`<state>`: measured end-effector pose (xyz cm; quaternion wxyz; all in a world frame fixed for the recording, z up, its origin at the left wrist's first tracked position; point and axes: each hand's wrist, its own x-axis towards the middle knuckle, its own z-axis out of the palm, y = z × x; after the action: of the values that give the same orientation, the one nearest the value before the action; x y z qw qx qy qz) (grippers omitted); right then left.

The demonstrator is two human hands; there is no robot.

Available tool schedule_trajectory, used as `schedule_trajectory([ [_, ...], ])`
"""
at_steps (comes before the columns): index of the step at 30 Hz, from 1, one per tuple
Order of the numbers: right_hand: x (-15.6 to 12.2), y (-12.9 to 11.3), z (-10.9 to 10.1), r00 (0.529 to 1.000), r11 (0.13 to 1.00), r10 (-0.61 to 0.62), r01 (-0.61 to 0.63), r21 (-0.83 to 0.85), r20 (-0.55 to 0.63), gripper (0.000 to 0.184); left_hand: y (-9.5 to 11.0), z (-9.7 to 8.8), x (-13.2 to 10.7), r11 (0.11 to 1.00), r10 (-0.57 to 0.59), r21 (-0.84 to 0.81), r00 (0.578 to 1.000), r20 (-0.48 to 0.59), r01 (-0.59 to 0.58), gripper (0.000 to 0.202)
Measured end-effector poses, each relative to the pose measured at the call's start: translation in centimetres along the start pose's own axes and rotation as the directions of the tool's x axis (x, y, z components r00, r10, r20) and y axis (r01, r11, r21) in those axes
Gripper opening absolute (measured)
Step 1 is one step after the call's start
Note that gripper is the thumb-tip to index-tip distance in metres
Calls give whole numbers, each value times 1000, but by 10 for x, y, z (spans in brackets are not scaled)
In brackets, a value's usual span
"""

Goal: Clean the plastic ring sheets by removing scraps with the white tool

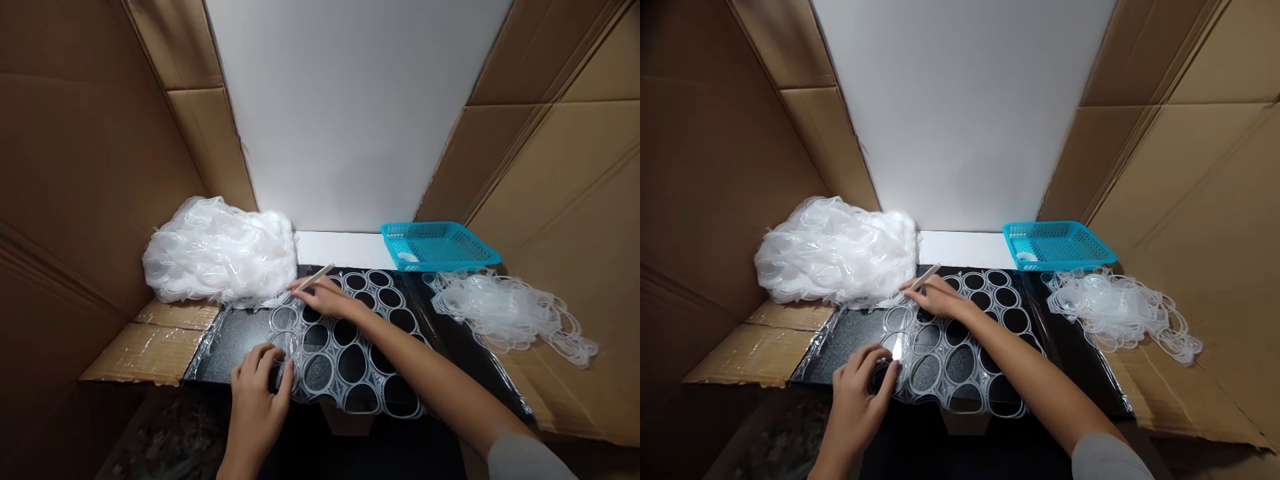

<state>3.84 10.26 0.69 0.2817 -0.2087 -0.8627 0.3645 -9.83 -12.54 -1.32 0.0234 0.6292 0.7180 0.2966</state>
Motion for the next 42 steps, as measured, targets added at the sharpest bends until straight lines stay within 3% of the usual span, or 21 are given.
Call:
schedule_trajectory([
  [3, -13, -10, 28, 990, 995, 16, -30, 100, 140, 22, -7, 12, 16, 997, 78, 2, 997, -28, -78, 21],
  [7, -22, -11, 44, 991, 991, 91, -99, 86, 96, 18, -10, 24, 21, 992, 110, 65, 994, -20, -109, 23],
  [12, -24, -6, 43, 996, 991, 66, -73, 109, 68, 15, -8, 27, 15, 991, 125, 63, 986, -106, -119, 22],
  [27, -31, -10, 41, 996, 993, 67, -72, 91, 65, 13, -4, 26, 15, 990, 106, 102, 990, -92, -97, 23],
  [35, -34, -12, 38, 995, 997, -15, 7, 80, 96, 15, 4, 25, 16, 982, 95, 167, 995, -43, -87, 23],
  [38, -34, -9, 39, 982, 989, -144, 138, 54, 120, 18, 8, 24, 20, 980, 78, 186, 996, -31, -71, 21],
  [42, -34, -2, 46, 947, 945, -277, 299, -131, 162, 23, 9, 24, 22, 982, 84, 172, 996, -38, -76, 19],
])
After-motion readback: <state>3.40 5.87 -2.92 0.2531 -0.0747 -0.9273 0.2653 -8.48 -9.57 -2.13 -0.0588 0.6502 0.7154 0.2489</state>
